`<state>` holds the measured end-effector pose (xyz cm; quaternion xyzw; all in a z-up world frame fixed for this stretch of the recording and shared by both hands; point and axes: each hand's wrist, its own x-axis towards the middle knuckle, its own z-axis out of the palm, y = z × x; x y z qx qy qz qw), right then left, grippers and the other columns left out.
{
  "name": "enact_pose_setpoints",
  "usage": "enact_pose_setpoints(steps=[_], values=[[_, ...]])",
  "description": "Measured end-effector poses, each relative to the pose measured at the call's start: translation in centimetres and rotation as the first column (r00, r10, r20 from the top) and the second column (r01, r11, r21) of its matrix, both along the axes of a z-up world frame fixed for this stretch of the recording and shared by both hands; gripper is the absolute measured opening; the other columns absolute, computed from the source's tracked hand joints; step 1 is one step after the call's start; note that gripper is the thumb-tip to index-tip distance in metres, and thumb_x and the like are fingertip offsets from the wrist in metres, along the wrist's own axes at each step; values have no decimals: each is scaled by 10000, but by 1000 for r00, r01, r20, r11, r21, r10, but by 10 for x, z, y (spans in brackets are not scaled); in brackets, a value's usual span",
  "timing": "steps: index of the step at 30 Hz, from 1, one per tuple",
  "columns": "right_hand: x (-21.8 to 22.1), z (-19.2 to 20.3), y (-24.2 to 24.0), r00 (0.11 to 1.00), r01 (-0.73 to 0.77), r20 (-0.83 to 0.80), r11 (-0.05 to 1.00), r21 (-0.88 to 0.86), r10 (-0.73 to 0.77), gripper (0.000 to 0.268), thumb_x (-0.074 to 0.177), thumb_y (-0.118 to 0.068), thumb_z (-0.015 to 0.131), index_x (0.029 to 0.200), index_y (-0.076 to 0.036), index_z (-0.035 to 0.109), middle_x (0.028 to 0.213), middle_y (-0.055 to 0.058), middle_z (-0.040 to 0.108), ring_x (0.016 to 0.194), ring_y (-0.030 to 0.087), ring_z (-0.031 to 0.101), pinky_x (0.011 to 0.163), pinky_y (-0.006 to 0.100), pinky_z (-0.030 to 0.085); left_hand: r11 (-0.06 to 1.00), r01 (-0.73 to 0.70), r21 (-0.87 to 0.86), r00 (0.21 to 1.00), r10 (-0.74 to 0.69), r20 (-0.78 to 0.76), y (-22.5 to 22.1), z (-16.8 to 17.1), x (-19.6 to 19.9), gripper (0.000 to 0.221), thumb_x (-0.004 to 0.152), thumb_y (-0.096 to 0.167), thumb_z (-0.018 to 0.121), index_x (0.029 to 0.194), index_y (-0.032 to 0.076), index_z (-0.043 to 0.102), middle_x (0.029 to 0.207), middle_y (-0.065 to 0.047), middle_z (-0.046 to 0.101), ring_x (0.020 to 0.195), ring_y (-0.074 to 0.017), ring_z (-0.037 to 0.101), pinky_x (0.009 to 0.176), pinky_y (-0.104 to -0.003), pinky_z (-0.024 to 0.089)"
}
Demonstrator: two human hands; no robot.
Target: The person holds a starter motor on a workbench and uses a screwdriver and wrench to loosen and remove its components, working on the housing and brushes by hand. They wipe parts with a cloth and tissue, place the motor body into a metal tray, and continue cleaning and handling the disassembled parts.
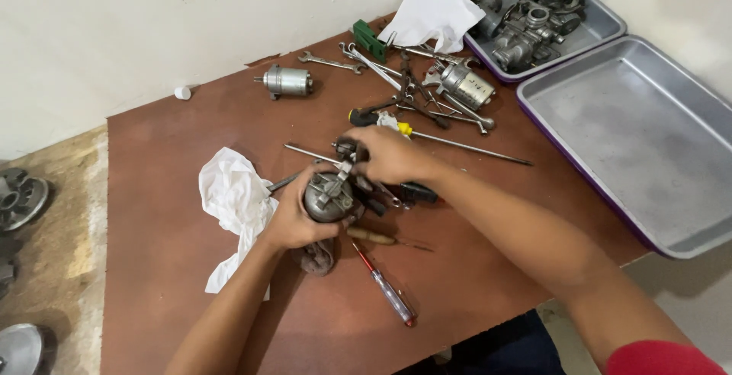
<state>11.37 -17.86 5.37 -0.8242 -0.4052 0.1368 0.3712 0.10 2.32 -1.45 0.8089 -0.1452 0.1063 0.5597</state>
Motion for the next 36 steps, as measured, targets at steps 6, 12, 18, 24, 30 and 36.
enact_pose_setpoints(steps=[6,12,18,24,30,36], values=[[26,-11,-14,945,68,-325,965,252,18,255,929,-182,677,1160,-113,760,1158,120,772,1129,246,665,976,457,526,995,79,68,997,-79,9,-1,16,2,798,413,89,891,1188,73,706,943,-157,710,911,-265,707,896,-420,543],[37,-21,-20,909,4,-384,916,401,164,215,1029,-144,571,1027,-93,780,924,7,755,877,102,614,862,332,543,970,183,161,979,-194,60,-12,32,-1,738,454,95,858,1173,56,695,985,-205,722,931,-413,720,871,-537,537],[17,28,-32,945,-123,-234,914,388,227,274,1064,-119,504,880,-75,703,726,24,665,725,138,600,739,317,539,951,204,231,968,-232,99,-20,38,-4,720,492,99,825,1197,67,684,994,-206,706,947,-448,697,862,-550,530],[-1,60,-52,958,-260,181,941,218,223,210,998,-147,611,1120,-36,741,924,173,729,891,362,725,821,471,549,900,144,412,947,-246,206,-31,46,-6,710,469,231,867,1143,87,695,908,-147,698,870,-410,679,772,-517,531],[-5,59,-55,846,-399,430,910,115,316,127,951,-98,677,1039,-32,742,838,166,711,828,402,713,748,487,559,860,122,495,924,-281,261,-28,44,-8,716,485,273,852,1156,83,688,910,-144,684,863,-392,661,764,-510,515],[-9,44,-49,731,-233,638,967,-102,244,104,979,-285,651,1008,-218,726,870,-9,655,897,220,630,887,458,386,786,18,618,888,-297,352,-1,26,6,743,507,363,858,1175,97,672,939,-127,666,857,-349,638,757,-466,488]])
